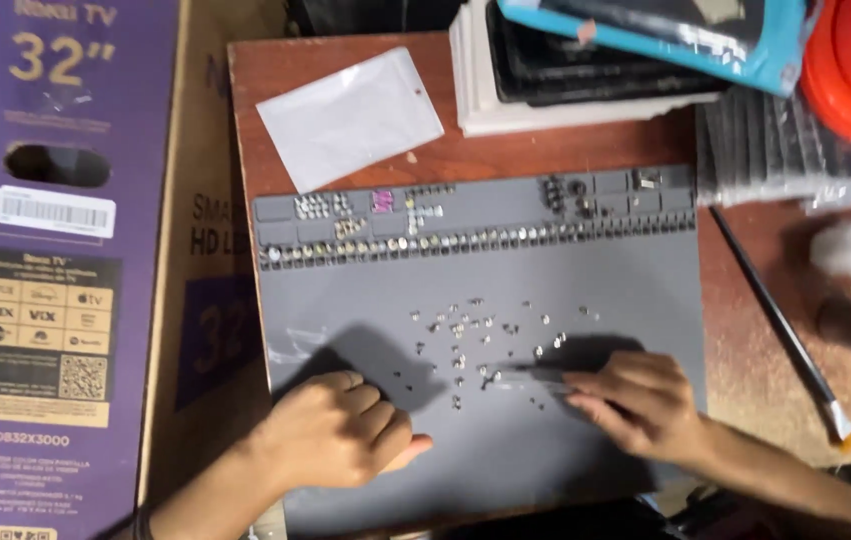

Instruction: The person uses tweezers to pick up small screws from a gray mat and place them into designated slots on a gray plastic organizer tray. The task involves repetitive sorting of hardware components.

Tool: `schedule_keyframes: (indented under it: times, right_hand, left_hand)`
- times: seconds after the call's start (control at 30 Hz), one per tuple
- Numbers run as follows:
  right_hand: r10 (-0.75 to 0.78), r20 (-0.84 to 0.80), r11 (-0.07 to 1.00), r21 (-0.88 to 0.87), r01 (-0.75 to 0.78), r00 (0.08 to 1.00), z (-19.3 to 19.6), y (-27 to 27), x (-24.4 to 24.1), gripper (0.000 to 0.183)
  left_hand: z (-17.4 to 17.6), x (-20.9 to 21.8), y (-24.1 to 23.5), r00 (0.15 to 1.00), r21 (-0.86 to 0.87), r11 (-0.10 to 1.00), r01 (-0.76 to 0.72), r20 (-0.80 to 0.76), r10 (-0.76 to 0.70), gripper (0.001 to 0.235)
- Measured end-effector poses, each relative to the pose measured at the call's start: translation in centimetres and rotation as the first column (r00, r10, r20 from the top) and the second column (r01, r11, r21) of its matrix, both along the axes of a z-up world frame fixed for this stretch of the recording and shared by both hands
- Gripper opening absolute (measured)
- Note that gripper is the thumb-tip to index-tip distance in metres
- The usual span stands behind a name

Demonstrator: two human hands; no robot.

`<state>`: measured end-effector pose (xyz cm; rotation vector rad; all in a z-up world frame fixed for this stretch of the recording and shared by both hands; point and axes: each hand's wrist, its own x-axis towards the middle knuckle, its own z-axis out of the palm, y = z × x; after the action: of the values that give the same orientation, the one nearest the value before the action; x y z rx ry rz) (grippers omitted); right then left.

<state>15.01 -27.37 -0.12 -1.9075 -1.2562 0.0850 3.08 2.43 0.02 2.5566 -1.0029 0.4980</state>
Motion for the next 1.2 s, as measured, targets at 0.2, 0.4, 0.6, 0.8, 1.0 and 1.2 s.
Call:
schedule_keyframes:
  times: [0.2, 0.4, 0.6, 0.8, 1.0, 1.2]
  right_hand:
    - [-0.019, -0.034, 1.000, 0.024, 0.020, 0.999, 0.3, 0.3, 0.3, 0.012]
    - [-0.031, -0.052, 0.998, 0.055, 0.034, 0.998, 0.2, 0.2, 1.0, 0.009]
    - [-0.109, 0.072, 0.993, -0.035, 0.111, 0.991, -0.3, -2.5, 0.7, 0.013]
    - [-0.357, 0.016, 0.932, -0.065, 0.358, 0.934, 0.5, -3.4, -0.5, 0.013]
    - [-0.404, 0.012, 0.911, -0.081, 0.403, 0.915, 0.0, -4.2, -1.1, 0.011]
    - [-0.419, -0.005, 0.907, -0.048, 0.419, 0.908, -0.1, -3.9, -1.3, 0.008]
  left_hand:
    - [0.4, 0.8, 0.5, 1.000, -0.040, 0.999, -0.025, -0.009, 0.024, 0.045]
    - [0.2, 1.0, 0.7, 0.998, -0.064, 0.997, -0.040, -0.053, 0.036, 0.039]
    - [-0.1, 0.7, 0.5, 0.999, -0.054, 0.998, -0.021, -0.050, 0.019, 0.039]
    - [0.6, 0.4, 0.0, 0.998, -0.051, 0.999, -0.001, -0.070, -0.003, 0.044]
    - [0.4, -0.1, -0.4, 0.995, -0.037, 0.999, 0.026, -0.100, -0.029, 0.045]
    - [-0.2, -0.3, -0.3, 0.997, -0.040, 0.999, 0.026, -0.067, -0.028, 0.043]
